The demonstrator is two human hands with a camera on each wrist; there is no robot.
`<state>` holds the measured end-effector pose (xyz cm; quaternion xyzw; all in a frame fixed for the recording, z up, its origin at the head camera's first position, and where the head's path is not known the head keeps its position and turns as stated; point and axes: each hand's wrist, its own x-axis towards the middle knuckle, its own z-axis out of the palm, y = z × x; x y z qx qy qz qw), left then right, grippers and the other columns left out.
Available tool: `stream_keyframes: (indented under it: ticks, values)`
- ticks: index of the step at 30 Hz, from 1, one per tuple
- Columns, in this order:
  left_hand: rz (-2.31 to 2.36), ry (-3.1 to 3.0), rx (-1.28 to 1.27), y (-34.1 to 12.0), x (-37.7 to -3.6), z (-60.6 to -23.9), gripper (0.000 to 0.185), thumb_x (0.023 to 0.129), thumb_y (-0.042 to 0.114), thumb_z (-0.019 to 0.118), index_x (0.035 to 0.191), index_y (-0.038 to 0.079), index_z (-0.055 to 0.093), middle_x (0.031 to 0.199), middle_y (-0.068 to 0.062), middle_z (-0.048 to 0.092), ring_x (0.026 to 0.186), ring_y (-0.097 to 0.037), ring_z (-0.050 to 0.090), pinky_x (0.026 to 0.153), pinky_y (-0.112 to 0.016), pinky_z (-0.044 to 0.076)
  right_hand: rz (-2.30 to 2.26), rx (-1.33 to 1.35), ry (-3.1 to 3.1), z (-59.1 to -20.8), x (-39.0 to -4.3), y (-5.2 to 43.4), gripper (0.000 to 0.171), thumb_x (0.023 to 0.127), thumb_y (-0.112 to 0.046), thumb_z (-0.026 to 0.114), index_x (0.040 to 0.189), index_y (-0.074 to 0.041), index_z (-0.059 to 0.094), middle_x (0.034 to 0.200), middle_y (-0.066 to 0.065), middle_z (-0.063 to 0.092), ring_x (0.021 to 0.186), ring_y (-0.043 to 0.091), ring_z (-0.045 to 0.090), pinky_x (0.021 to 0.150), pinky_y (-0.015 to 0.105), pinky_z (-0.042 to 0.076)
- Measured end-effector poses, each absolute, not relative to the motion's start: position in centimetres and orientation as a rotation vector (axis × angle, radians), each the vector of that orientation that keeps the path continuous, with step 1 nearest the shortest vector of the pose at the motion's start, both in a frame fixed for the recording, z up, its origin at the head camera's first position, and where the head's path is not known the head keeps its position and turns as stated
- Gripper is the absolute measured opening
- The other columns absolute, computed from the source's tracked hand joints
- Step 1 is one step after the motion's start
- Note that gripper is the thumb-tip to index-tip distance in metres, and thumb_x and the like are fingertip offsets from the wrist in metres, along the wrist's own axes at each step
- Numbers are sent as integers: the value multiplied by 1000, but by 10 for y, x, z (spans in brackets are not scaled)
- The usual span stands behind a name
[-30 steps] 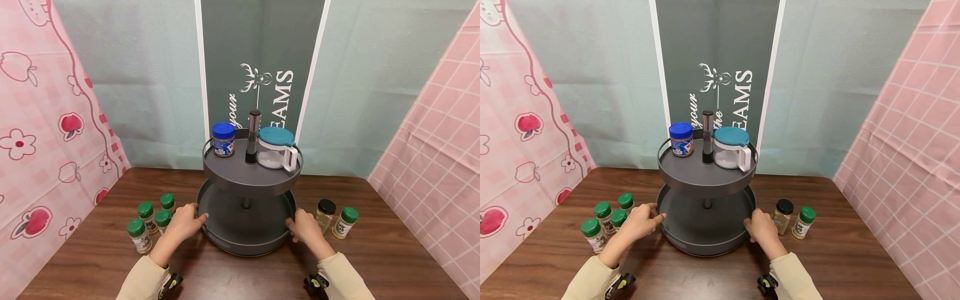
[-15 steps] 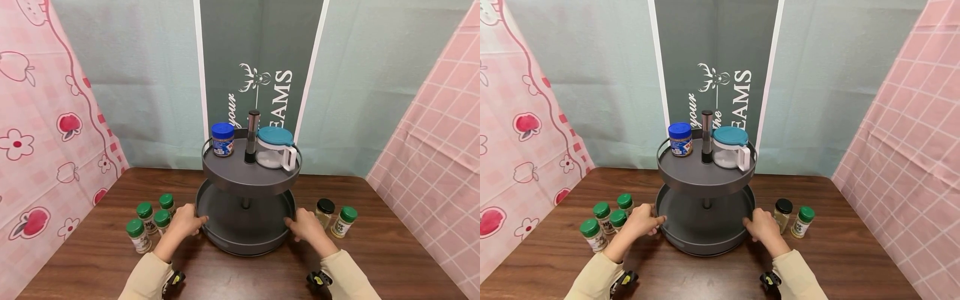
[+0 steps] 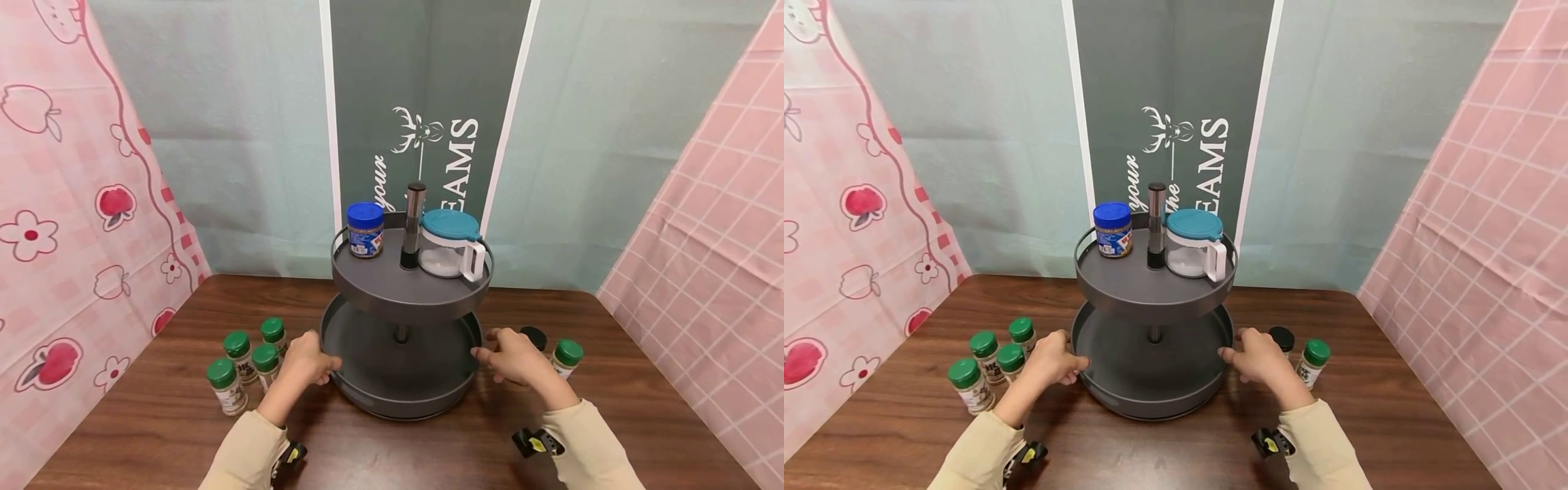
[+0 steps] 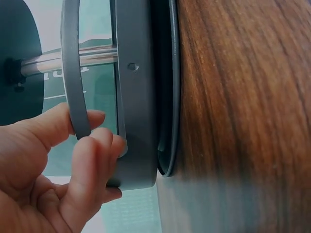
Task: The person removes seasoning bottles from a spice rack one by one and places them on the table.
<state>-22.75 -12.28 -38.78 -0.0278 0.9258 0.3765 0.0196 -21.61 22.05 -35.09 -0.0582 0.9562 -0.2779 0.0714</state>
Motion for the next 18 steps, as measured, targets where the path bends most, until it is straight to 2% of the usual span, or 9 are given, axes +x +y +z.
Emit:
stream_keyframes:
  ticks: [4, 9, 13, 18]
  values:
    - [1227, 2846, -89, -123, -227, -388, 31, 70, 8, 74, 88, -5, 52, 50, -7, 56, 39, -13, 55, 43, -26, 47, -824, -171, 2868, -344, -214, 224, 59, 90, -31, 60, 128, 12, 44, 68, 7, 58, 55, 20, 60, 53, 33, 45]
    - [1282, 2804, -94, -123, -227, -390, 39, 71, 5, 71, 98, -10, 47, 53, -10, 56, 40, -13, 55, 43, -28, 48, -818, -233, 2870, -335, -213, 228, 58, 90, -31, 60, 126, 12, 46, 76, 6, 61, 54, 18, 60, 61, 36, 48]
    - [1288, 2786, -98, -122, -229, -392, 45, 72, 4, 69, 103, -10, 41, 53, -11, 56, 39, -14, 55, 43, -29, 49, -811, -359, 2871, -324, -212, 233, 51, 89, -27, 62, 122, 11, 51, 74, 3, 62, 56, 17, 59, 67, 38, 48]
    - [1266, 2789, -119, -119, -232, -393, 54, 72, 4, 69, 111, -11, 35, 52, -11, 55, 37, -15, 54, 42, -31, 49, -784, -468, 2900, -305, -211, 240, 48, 89, -26, 62, 119, 10, 53, 72, 2, 61, 61, 16, 57, 62, 35, 46]
